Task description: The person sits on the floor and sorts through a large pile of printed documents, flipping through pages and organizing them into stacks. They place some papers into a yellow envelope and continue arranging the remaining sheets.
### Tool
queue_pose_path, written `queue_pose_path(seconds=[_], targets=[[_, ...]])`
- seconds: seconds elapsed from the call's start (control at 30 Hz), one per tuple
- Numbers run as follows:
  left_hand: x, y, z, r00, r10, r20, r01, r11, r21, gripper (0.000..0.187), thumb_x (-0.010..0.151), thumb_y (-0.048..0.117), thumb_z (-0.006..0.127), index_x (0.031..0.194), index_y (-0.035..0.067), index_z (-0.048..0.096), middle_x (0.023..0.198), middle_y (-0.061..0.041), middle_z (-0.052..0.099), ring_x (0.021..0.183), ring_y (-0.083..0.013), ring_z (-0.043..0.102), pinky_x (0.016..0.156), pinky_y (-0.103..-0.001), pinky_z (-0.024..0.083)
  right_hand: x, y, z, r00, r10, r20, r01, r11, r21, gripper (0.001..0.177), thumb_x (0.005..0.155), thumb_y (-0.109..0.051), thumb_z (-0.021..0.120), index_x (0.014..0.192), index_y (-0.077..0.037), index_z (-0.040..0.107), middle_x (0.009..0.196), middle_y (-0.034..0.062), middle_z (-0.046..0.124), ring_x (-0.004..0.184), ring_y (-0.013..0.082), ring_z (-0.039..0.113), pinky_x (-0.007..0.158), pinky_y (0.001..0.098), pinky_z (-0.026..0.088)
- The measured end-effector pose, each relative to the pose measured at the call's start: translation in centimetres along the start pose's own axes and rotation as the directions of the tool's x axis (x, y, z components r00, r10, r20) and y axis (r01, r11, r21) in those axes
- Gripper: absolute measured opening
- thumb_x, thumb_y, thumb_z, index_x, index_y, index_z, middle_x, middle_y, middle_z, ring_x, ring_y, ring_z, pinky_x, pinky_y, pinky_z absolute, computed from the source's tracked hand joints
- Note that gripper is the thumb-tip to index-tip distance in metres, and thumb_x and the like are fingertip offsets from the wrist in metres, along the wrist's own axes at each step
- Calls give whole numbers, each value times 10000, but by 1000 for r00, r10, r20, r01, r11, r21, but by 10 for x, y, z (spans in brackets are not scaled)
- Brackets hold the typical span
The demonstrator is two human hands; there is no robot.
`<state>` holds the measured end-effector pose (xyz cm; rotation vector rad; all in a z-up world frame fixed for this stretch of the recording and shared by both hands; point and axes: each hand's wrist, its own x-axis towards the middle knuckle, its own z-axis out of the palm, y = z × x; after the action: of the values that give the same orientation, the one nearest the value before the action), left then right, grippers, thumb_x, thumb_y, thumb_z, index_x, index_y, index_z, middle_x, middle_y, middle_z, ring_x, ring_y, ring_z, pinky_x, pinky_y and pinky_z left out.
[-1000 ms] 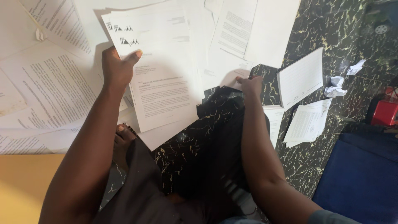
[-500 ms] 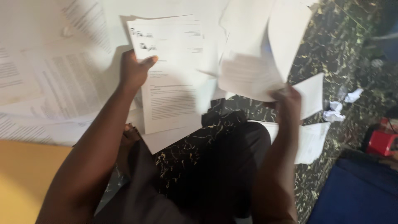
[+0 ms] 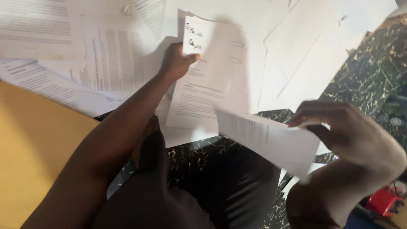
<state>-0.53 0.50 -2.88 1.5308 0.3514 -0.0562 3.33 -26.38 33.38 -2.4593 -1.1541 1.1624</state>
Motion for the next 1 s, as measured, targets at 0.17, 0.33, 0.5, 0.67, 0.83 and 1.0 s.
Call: queue_pose_path(seconds=[0.17, 0.33, 0.5, 0.67, 0.83, 1.0], targets=[[3, -9, 0, 999, -47, 15, 46, 998, 38, 279, 870, 184, 773, 1101, 31, 742, 1016, -124, 788, 934, -233, 762, 828, -364, 570, 79, 29, -11, 982, 168, 88, -162, 985, -63, 204, 881, -134, 679, 1073, -97, 740, 959, 54, 800, 863, 193, 744, 763, 352, 581], [10, -28, 7, 994, 88, -59, -88, 996, 5, 305, 832, 192, 793, 1083, 27, 739, 1017, -134, 785, 945, -257, 767, 823, -380, 579, 194, 42, 40, 952, 286, 107, -271, 953, -139, 261, 919, -88, 666, 1172, -103, 726, 1066, 106, 773, 974, 293, 721, 853, 431, 544], [9, -18, 6, 996, -75, -52, 80, 993, 92, 381, 962, 387, 692, 1069, 25, 741, 900, -176, 761, 852, -287, 763, 768, -417, 564, 256, 48, 89, 980, 165, -107, -166, 986, 3, 337, 866, -8, 663, 1194, -74, 707, 1000, 166, 758, 952, 328, 719, 831, 435, 549], [9, -2, 0, 962, -270, 34, 263, 955, 139, 539, 1019, 540, 625, 993, 22, 770, 838, -192, 760, 798, -267, 762, 734, -416, 557, 278, 50, 118, 920, 117, -375, -124, 992, 4, 268, 888, -34, 722, 1150, -40, 666, 1003, 169, 720, 970, 365, 672, 820, 473, 519], [-1, -1, -2, 1000, -18, 7, 18, 999, -38, 350, 821, 351, 769, 1040, 79, 778, 919, -107, 805, 862, -220, 785, 779, -367, 584, 274, 42, 129, 857, 95, -506, -103, 995, 12, 345, 857, -39, 743, 1183, -55, 632, 1107, 123, 663, 1077, 338, 601, 902, 452, 499], [0, -15, 5, 999, 7, -51, -5, 999, 37, 373, 811, 243, 807, 1131, 62, 741, 1019, -138, 788, 946, -268, 768, 835, -380, 578, 251, 60, 150, 696, 48, -717, -16, 999, 52, 449, 914, -10, 732, 1341, -33, 595, 1330, 163, 583, 1297, 380, 522, 1093, 469, 449]])
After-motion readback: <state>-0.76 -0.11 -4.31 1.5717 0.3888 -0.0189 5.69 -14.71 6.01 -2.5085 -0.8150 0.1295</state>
